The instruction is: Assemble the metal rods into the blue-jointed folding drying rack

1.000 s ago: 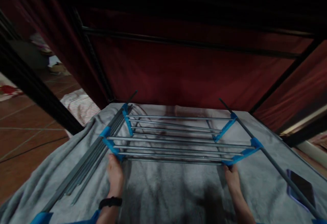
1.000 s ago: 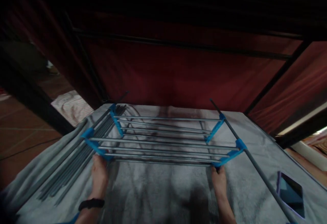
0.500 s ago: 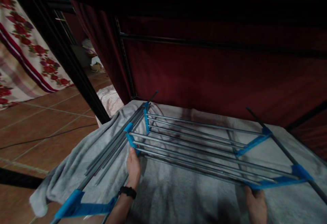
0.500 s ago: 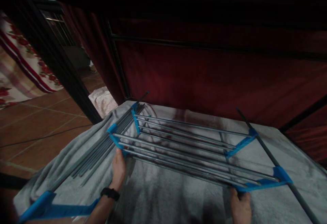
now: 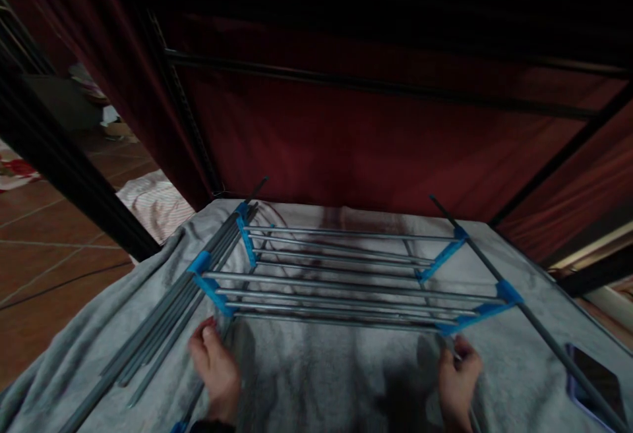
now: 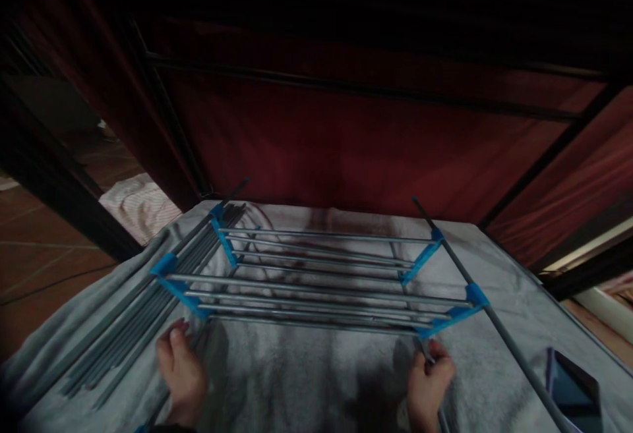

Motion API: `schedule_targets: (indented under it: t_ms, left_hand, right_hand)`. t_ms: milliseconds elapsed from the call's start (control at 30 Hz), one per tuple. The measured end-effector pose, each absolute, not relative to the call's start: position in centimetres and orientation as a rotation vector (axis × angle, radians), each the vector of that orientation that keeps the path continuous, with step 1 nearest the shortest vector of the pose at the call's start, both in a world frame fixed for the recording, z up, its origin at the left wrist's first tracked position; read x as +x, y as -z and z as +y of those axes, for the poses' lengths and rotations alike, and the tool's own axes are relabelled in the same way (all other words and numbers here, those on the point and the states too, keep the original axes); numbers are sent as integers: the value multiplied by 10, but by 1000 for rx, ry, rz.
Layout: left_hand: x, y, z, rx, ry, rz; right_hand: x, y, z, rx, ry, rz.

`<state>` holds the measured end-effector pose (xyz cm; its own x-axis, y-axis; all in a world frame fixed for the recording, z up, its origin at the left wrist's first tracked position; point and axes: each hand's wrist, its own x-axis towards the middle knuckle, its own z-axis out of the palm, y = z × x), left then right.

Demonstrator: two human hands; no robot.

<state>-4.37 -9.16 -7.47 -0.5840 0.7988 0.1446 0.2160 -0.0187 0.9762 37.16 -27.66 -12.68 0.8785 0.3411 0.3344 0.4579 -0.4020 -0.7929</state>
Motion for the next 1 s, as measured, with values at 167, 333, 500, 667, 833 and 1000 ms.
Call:
schedule_targets:
  t_ms: [167, 333, 500, 667, 833, 1000]
  left_hand:
    - [-12, 35, -122, 1382, -1859, 1535]
    - [38, -69, -119, 1572, -2079, 1116]
    - [73, -170, -69, 1723, -2080, 940]
    - [99, -234, 28, 1972, -1965, 899]
    - [72, -249, 95, 2376, -1613, 1028]
    - [-2, -197, 121, 1893, -1219, 1237]
  right_hand:
    - [303, 59, -271, -1731, 267, -1075]
    - [274, -77, -216, -1401, 308, -1429]
    - [267, -173, -142, -1604, 253, -1776]
    - [249, -193, -65, -1817, 275, -2245]
    - [248, -166, -19, -1897, -144, -2461]
    - [262, -124, -3, -1817, -225, -2468]
